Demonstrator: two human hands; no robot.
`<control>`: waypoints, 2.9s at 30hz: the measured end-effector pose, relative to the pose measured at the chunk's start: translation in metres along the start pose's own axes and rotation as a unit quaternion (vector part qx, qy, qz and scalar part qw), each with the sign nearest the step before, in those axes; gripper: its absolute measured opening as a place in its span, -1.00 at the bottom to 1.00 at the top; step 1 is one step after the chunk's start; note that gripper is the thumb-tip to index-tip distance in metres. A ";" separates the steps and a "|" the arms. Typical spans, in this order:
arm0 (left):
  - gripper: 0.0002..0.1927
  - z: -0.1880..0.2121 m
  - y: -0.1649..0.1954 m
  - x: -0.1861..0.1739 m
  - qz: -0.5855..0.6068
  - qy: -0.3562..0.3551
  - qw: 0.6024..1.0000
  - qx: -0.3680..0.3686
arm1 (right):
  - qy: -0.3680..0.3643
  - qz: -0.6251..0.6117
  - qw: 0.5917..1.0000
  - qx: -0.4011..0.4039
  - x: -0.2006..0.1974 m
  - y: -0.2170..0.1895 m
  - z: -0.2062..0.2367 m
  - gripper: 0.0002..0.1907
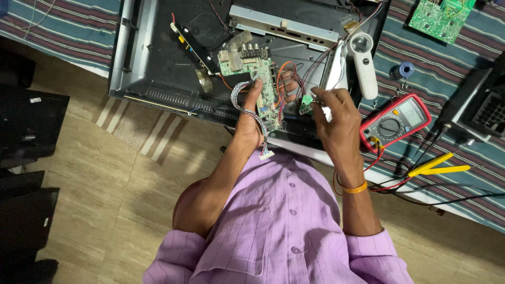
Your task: The person uses a soldering iron to work on a green circuit board inside a disassembled television chassis, then uses a multimeter with yellow probes to test electrical continuity across various points on the board and its wiring.
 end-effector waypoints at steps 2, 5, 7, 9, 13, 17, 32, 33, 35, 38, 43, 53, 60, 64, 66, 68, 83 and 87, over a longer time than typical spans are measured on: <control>-0.36 0.001 0.002 -0.001 -0.015 0.013 1.000 0.000 | 0.000 0.033 0.999 0.007 -0.004 0.002 0.000 -0.79; -0.38 0.000 0.004 -0.001 -0.035 0.011 0.999 0.015 | 0.024 -0.024 0.996 0.087 -0.009 0.012 0.002 -0.88; -0.40 -0.003 0.000 -0.002 -0.045 0.017 0.999 -0.013 | 0.058 -0.186 0.955 0.222 -0.007 0.027 0.007 -0.89; -0.44 -0.005 -0.005 -0.002 -0.042 0.022 0.998 -0.036 | 0.070 -0.269 0.948 0.153 -0.002 0.026 0.006 -0.90; -0.47 -0.012 -0.013 -0.002 -0.002 0.019 0.999 -0.042 | 0.058 -0.412 0.899 0.136 0.009 0.032 0.005 -0.87; -0.48 -0.018 -0.014 -0.004 -0.037 0.030 0.999 -0.010 | 0.083 -0.495 0.844 0.188 0.016 0.040 0.005 -0.76; -0.43 -0.024 -0.030 0.013 -0.127 -0.003 0.991 0.036 | 0.078 -0.486 0.835 0.248 0.023 0.060 0.002 -0.83; -0.43 -0.025 -0.032 0.011 -0.118 -0.007 0.992 0.030 | 0.073 -0.476 0.842 0.245 0.023 0.059 0.001 -0.83; -0.44 -0.028 -0.035 0.006 -0.102 -0.017 0.994 0.018 | 0.068 -0.469 0.847 0.241 0.023 0.059 0.000 -0.85; -0.40 -0.027 -0.037 0.000 -0.108 -0.029 0.994 -0.004 | 0.060 -0.479 0.842 0.240 0.024 0.060 -0.003 -0.86; -0.31 -0.026 -0.040 -0.004 -0.122 -0.041 0.992 -0.002 | 0.043 -0.489 0.835 0.249 0.028 0.063 -0.005 -0.87; -0.25 -0.031 -0.041 -0.007 -0.110 -0.046 0.993 -0.007 | 0.031 -0.489 0.839 0.238 0.033 0.069 -0.004 -0.87; -0.35 -0.032 -0.044 -0.014 -0.025 -0.074 0.996 -0.036 | 0.047 -0.508 0.824 0.245 0.035 0.069 -0.005 -0.86; -0.46 -0.031 -0.045 -0.019 0.050 -0.073 0.993 -0.083 | 0.055 -0.517 0.810 0.271 0.037 0.065 -0.002 -0.85; -0.45 -0.031 -0.045 -0.020 0.037 -0.064 0.995 -0.072 | 0.054 -0.505 0.822 0.258 0.038 0.063 -0.002 -0.85; -0.44 -0.032 -0.045 -0.016 0.025 -0.058 0.997 -0.055 | 0.055 -0.491 0.834 0.247 0.039 0.063 -0.004 -0.85; -0.54 -0.032 -0.046 -0.020 0.092 -0.065 0.991 -0.070 | 0.111 -0.480 0.839 0.232 0.024 0.070 -0.005 -0.86; -0.46 -0.032 -0.039 -0.031 0.090 0.012 0.991 -0.098 | 0.115 -0.491 0.833 0.230 0.017 0.070 -0.001 -0.86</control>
Point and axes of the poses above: each hand's wrist, its own z-axis away from the middle knuckle, its own x-axis out of the palm, y = z × x, the point moved 4 cm from there along -z, towards the middle knuckle, and after that the axes turned 12 degrees about -z, right-handed, at the moved point
